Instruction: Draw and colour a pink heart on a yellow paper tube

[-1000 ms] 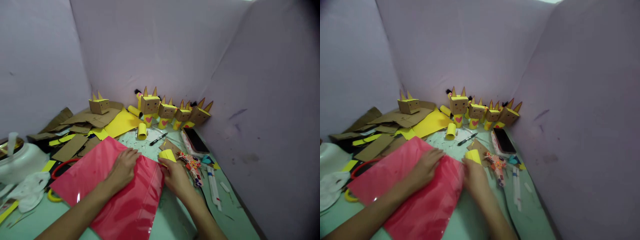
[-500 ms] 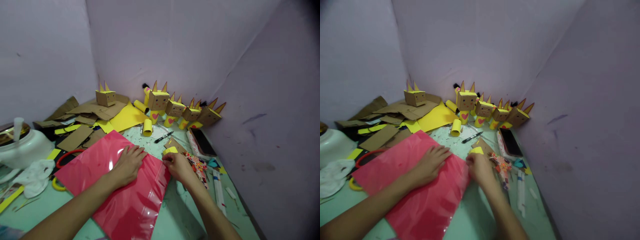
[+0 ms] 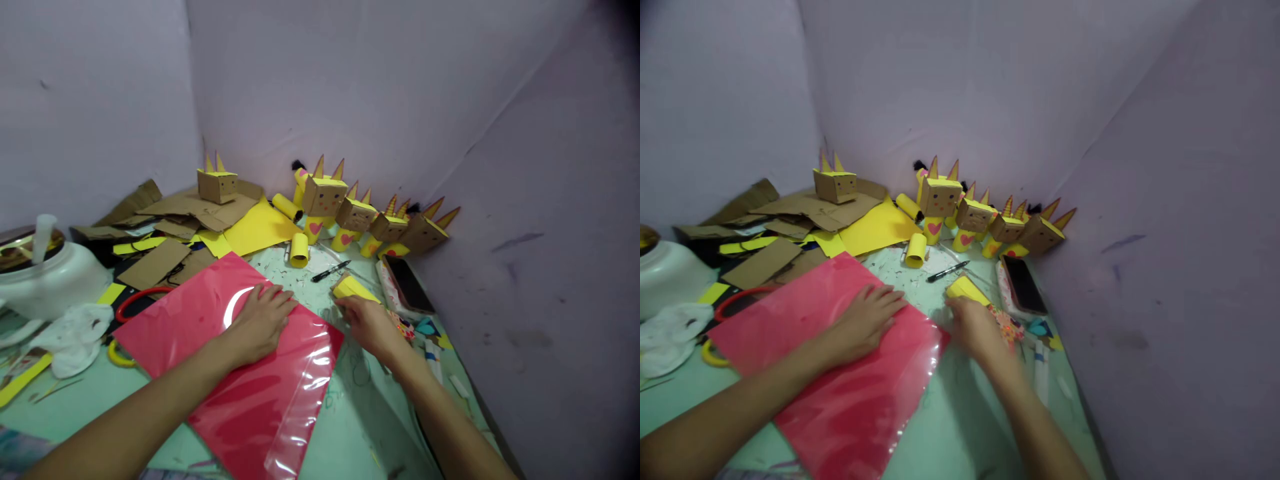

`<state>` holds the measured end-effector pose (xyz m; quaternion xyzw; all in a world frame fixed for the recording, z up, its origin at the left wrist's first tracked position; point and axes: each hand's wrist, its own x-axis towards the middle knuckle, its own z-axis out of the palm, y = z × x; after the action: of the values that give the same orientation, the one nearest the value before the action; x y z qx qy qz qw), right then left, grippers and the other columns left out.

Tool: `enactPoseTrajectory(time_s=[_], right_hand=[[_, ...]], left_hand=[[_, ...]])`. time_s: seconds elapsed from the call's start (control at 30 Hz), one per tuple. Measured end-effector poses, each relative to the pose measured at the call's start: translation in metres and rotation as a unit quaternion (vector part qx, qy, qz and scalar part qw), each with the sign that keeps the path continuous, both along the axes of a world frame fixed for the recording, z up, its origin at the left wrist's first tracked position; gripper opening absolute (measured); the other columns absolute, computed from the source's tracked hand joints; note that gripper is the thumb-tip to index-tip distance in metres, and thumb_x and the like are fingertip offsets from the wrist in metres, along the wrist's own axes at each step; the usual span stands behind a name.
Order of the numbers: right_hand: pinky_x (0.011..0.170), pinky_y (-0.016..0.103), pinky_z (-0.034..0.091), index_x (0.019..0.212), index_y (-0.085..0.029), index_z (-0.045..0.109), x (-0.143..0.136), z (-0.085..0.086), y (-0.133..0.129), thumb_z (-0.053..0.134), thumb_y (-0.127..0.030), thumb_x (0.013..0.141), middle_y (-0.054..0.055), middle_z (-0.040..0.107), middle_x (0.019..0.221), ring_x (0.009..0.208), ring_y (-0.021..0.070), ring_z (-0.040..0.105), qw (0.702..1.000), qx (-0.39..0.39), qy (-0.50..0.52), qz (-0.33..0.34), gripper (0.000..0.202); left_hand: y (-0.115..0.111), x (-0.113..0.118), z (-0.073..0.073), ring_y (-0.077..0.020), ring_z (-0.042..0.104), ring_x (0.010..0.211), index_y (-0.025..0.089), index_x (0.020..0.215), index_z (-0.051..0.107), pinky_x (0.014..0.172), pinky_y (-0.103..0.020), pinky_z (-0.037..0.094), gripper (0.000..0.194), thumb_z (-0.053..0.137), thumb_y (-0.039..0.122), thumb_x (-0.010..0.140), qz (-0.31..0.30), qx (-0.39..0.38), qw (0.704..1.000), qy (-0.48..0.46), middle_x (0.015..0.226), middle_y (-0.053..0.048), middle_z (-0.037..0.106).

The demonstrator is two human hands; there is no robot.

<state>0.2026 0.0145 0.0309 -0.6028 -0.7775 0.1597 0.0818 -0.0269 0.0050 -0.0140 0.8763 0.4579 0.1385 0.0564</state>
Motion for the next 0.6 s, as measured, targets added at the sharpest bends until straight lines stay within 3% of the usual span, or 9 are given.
enactPoseTrajectory(time_s=[0.13,0.47,0.6], right_hand=[[0.081,0.028,0.046,0.104,-0.017,0.067,-0.002,-0.007,-0.005,0.046,-0.015,0.082,0.009,0.069,0.104,0.095,0.0212,0.063,0.999,-0.013,0.039,0.002,0.031],[0.071,0.025,0.045,0.083,-0.017,0.071,-0.005,-0.021,0.007,0.053,-0.016,0.075,0.005,0.072,0.085,0.08,0.0184,0.063,0.992,-0.069,0.101,0.011,0.021],[0.058,0.023,0.042,0.087,-0.015,0.07,-0.005,-0.021,0.012,0.055,-0.016,0.072,0.004,0.07,0.078,0.069,0.0164,0.061,0.99,-0.084,0.114,-0.007,0.021]], left_hand=[[0.0,0.0,0.0,-0.0278,0.037,0.122,0.02,0.124,0.049,0.1,-0.049,0.025,0.039,0.038,0.02,0.087,-0.003,0.004,1.0,-0.003,0.132,-0.007,0.051],[0.001,0.0,0.001,-0.0277,0.037,0.122,0.02,0.124,0.049,0.101,-0.049,0.024,0.039,0.034,0.021,0.088,-0.004,0.002,1.0,0.003,0.133,-0.006,0.05],[0.0,0.0,0.003,-0.0284,0.037,0.122,0.019,0.123,0.049,0.101,-0.05,0.025,0.039,0.034,0.021,0.088,-0.007,-0.004,1.0,0.002,0.133,-0.007,0.05]])
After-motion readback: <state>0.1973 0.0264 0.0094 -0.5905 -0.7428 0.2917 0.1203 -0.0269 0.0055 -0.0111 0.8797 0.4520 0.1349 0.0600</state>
